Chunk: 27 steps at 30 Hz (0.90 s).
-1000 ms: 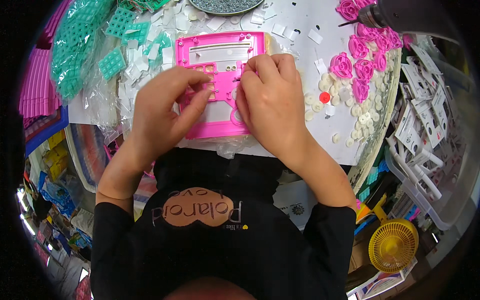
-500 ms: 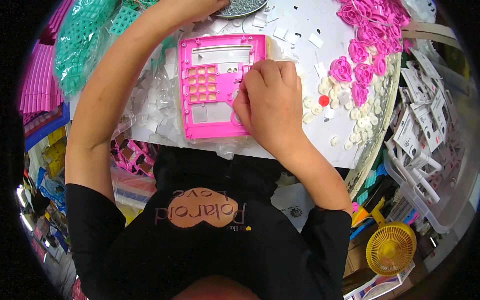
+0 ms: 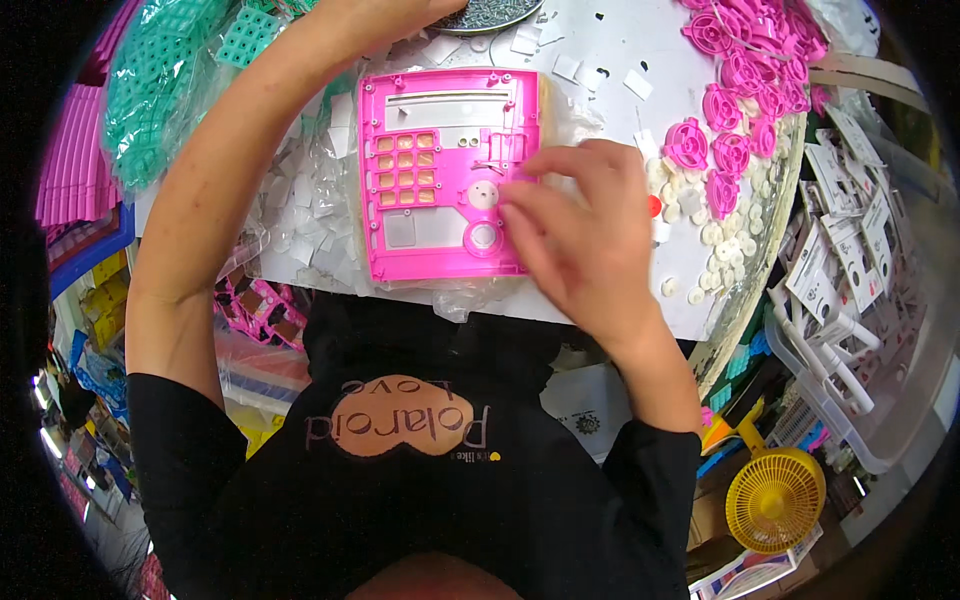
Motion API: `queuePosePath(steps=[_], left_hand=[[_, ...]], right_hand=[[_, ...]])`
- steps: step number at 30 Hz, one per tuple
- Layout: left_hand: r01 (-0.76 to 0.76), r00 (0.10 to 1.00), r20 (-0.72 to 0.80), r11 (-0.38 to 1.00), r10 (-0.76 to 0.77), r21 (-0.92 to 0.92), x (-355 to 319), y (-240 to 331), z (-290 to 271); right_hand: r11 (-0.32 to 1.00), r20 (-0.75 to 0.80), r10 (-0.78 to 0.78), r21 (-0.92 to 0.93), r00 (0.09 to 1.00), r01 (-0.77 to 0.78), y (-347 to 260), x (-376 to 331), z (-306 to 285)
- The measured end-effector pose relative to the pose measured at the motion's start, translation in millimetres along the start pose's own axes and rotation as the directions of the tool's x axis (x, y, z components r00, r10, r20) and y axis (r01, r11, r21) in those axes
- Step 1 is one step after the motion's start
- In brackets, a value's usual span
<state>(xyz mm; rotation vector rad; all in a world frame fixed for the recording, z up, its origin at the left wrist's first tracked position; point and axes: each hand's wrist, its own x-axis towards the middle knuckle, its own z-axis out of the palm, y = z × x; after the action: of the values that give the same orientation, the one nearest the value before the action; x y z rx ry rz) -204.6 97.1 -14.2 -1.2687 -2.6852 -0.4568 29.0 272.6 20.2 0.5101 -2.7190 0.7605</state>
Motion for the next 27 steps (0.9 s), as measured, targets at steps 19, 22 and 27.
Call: queuePosePath(steps=[19,22,27], left_hand=[[-0.079,0.981,-0.186,0.753,-0.059,-0.653,-155,117,-32],[-0.074,0.972,-0.219,0.766,-0.089,-0.639,-159,120,-29],[-0.111,0.963,-0.253,0.725,-0.090,-0.680,-159,122,-27]], right_hand=[[0.123,-0.013,-0.105,0.992,0.994,0.026,-6,55,-53],[0.110,-0.093,-0.096,0.989,0.991,0.103,-25,48,-46],[0.110,-0.128,-0.100,0.984,0.987,0.139,-33,50,-43]])
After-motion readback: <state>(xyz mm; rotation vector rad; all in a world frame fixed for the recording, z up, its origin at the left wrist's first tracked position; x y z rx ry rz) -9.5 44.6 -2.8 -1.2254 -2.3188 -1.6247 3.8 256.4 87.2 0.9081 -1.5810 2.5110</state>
